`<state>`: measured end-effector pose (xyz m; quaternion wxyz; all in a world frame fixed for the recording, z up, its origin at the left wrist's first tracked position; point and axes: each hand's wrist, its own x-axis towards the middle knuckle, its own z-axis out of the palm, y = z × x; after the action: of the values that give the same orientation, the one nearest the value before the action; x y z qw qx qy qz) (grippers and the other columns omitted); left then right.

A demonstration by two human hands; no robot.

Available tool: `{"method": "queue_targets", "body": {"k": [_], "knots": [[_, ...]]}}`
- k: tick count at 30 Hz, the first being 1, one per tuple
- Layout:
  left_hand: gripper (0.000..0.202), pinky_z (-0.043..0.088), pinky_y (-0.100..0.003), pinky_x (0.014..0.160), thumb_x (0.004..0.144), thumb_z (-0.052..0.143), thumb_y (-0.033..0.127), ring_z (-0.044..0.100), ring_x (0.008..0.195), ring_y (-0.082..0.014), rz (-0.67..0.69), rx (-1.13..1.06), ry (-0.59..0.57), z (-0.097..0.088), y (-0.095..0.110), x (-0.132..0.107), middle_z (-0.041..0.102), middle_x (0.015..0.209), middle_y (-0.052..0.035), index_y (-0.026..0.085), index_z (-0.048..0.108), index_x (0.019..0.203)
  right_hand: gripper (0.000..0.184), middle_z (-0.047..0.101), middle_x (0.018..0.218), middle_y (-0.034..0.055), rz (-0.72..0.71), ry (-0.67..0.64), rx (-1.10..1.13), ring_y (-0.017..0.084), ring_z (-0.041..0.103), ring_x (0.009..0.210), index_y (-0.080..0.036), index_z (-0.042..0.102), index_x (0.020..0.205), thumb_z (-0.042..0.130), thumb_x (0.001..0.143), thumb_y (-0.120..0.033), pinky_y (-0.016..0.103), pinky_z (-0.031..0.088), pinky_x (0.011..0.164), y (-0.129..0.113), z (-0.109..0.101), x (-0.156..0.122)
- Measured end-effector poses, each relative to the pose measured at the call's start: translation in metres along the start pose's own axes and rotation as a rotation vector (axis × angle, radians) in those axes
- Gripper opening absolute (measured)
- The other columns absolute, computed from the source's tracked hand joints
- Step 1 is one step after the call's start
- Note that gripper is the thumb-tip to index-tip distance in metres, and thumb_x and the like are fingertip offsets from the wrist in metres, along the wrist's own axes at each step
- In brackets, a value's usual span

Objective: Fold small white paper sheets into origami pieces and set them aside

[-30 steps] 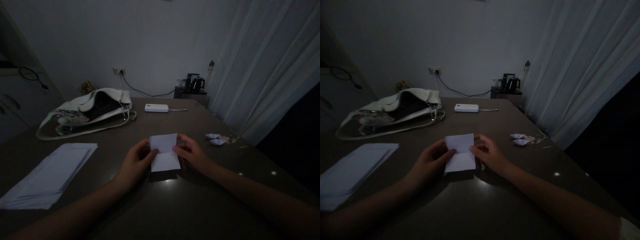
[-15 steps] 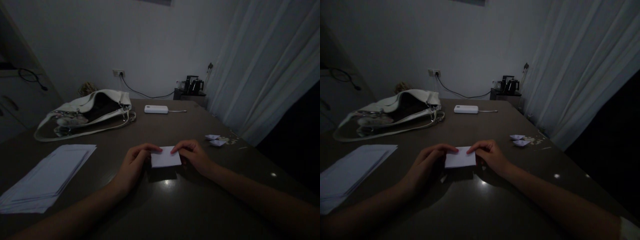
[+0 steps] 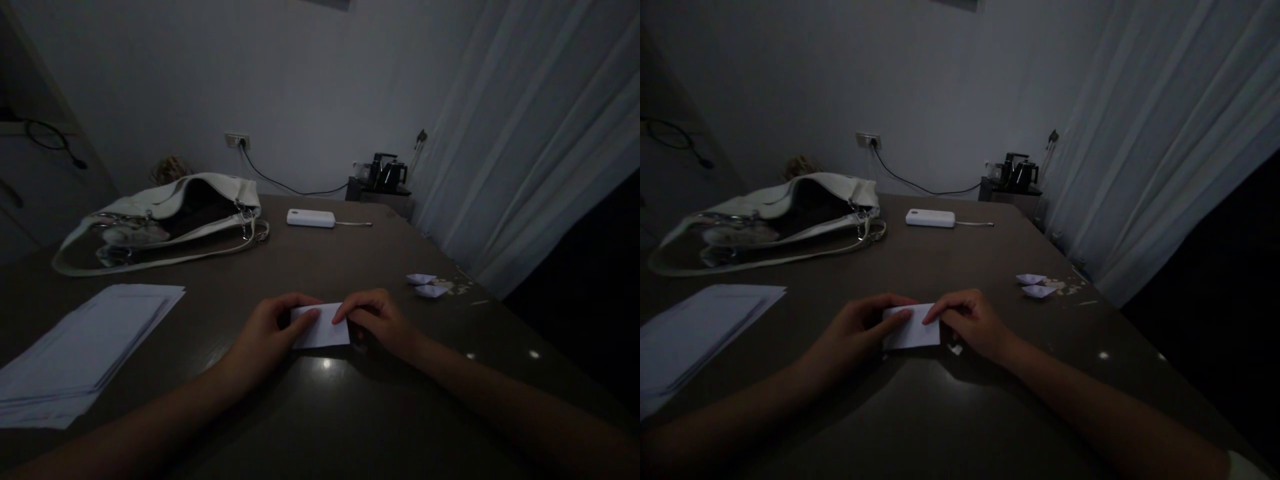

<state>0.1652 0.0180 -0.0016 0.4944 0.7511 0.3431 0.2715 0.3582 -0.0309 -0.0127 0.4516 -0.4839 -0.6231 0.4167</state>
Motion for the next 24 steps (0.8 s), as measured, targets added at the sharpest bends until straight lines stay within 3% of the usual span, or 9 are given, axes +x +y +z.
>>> {"method": "queue_targets", "body": {"k": [5, 11, 19, 24], "knots": [[0.035, 0.043, -0.024, 0.059, 0.079, 0.052, 0.041, 0.06, 0.075, -0.0198, -0.022, -0.009, -0.004, -0.0003, -0.0016, -0.0001, 0.068, 0.087, -0.0056, 0.018, 0.066, 0.101, 0.029, 0.055, 0.065, -0.002, 0.011, 0.021, -0.044, 0.007, 0.047, 0.049, -0.018, 0.06, 0.105, 0.055, 0.08, -0.031, 0.017, 0.037, 0.043, -0.0025, 0.0022, -0.0011], [0.034, 0.042, -0.023, 0.056, 0.079, 0.052, 0.04, 0.058, 0.067, -0.0175, -0.039, 0.011, -0.013, -0.0006, 0.0033, -0.0004, 0.068, 0.08, -0.0048, 0.017, 0.068, 0.099, 0.025, 0.054, 0.06, -0.0007, 0.099, -0.044, -0.128, 0.008, 0.05, 0.054, -0.014, 0.063, 0.076, 0.056, 0.081, -0.038, 0.019, 0.038, 0.049, 0.0001, 0.0041, 0.0002], [0.033, 0.042, -0.026, 0.063, 0.079, 0.051, 0.039, 0.059, 0.076, -0.0198, 0.021, 0.064, -0.012, -0.002, 0.0048, -0.0041, 0.068, 0.087, -0.0062, 0.016, 0.067, 0.097, 0.022, 0.051, 0.056, -0.0035, 0.057, -0.021, -0.096, 0.006, 0.045, 0.046, -0.014, 0.062, 0.082, 0.053, 0.083, -0.034, 0.017, 0.035, 0.043, -0.0014, 0.0047, 0.0032], [0.034, 0.041, -0.025, 0.059, 0.078, 0.051, 0.04, 0.059, 0.073, -0.02, 0.038, 0.106, -0.014, -0.0028, 0.0047, -0.006, 0.068, 0.087, -0.0063, 0.016, 0.067, 0.096, 0.022, 0.051, 0.057, -0.0034, 0.025, -0.006, -0.092, 0.007, 0.047, 0.047, -0.013, 0.062, 0.082, 0.053, 0.083, -0.033, 0.018, 0.036, 0.045, 0.0003, 0.0057, 0.0044]]}}
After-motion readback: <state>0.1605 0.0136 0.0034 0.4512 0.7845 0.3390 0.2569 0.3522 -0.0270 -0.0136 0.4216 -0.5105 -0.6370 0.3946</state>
